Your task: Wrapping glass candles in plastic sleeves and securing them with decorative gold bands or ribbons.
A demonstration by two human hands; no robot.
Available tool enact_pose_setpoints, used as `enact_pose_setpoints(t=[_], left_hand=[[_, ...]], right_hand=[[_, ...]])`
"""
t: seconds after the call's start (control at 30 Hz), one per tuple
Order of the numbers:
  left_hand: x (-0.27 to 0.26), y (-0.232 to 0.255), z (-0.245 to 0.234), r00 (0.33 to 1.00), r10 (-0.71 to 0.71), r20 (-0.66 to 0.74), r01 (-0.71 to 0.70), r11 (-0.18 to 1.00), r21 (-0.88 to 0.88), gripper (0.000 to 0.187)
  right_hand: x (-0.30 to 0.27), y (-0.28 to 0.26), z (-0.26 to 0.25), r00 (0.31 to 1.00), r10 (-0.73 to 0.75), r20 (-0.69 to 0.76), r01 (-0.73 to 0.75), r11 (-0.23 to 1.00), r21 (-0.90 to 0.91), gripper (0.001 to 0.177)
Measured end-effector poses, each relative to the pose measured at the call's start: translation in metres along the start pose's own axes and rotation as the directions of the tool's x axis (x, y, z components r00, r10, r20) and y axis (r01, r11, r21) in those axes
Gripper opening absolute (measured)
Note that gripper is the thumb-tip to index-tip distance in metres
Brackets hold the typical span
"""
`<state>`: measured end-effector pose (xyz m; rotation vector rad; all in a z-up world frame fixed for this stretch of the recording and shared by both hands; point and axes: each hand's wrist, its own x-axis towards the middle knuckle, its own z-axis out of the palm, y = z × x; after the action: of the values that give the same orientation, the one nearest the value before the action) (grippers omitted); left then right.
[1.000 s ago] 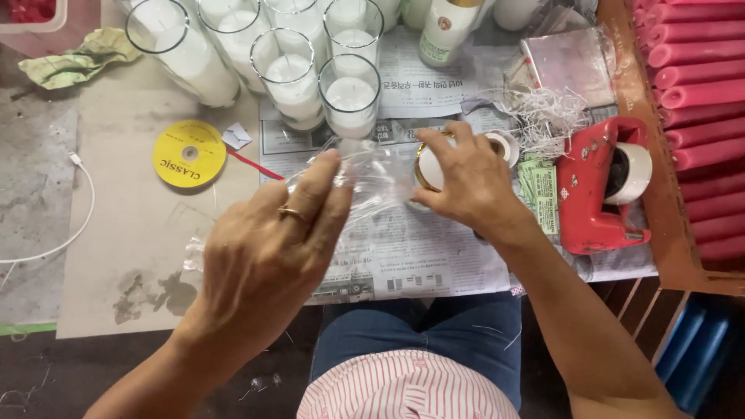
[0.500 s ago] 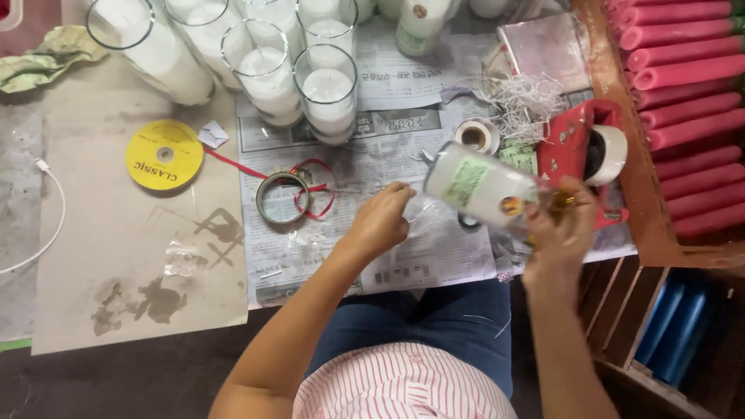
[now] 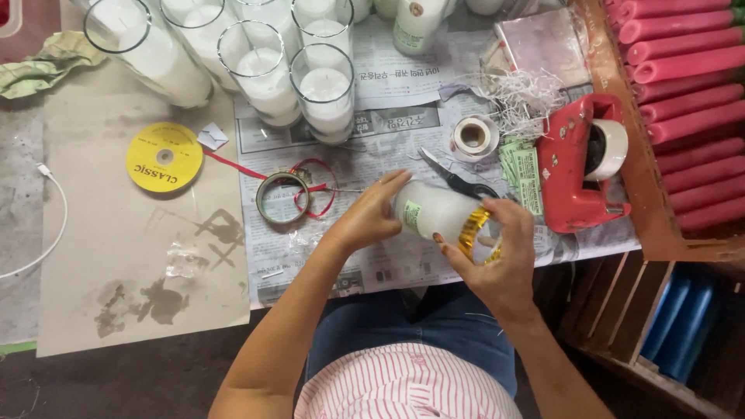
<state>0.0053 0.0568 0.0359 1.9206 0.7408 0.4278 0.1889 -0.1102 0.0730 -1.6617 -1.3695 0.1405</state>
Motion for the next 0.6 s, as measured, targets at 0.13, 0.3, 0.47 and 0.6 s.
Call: enact_pose_setpoints(t=[0.13,0.3,0.47,0.6], left_hand=[[0.007,0.021,-0.001,0.998,0.063,0.021,-0.064,0.995,0.072,0.094],[0.028,-0.002,-0.016,0.971,0.240,-0.024,-0.231,0.899,-0.371,0.070],[0.019,0.005,-0.035,0.986,0.033,-0.161,-0.134,0.728,-0.672,0.072],[-0.002,-0.012,0.002,0.942,-0.171,-0.290,-0.067,0.749,-0.659,0.055]], right_hand=[[0.033,-0.027,0.009,0.995,0.031,0.095,-0.014,0.985,-0.174,0.086],[0.085,-0.039,0.027,0.907,0.204,0.368,-0.038,0.911,-0.411,0.083],[0.112,-0.028,-0.006,0.756,0.335,0.562,-0.327,0.938,-0.118,0.071],[0.089,0.019,-0.004,0.785,0.397,0.476,-0.549,0.801,0.237,0.048]])
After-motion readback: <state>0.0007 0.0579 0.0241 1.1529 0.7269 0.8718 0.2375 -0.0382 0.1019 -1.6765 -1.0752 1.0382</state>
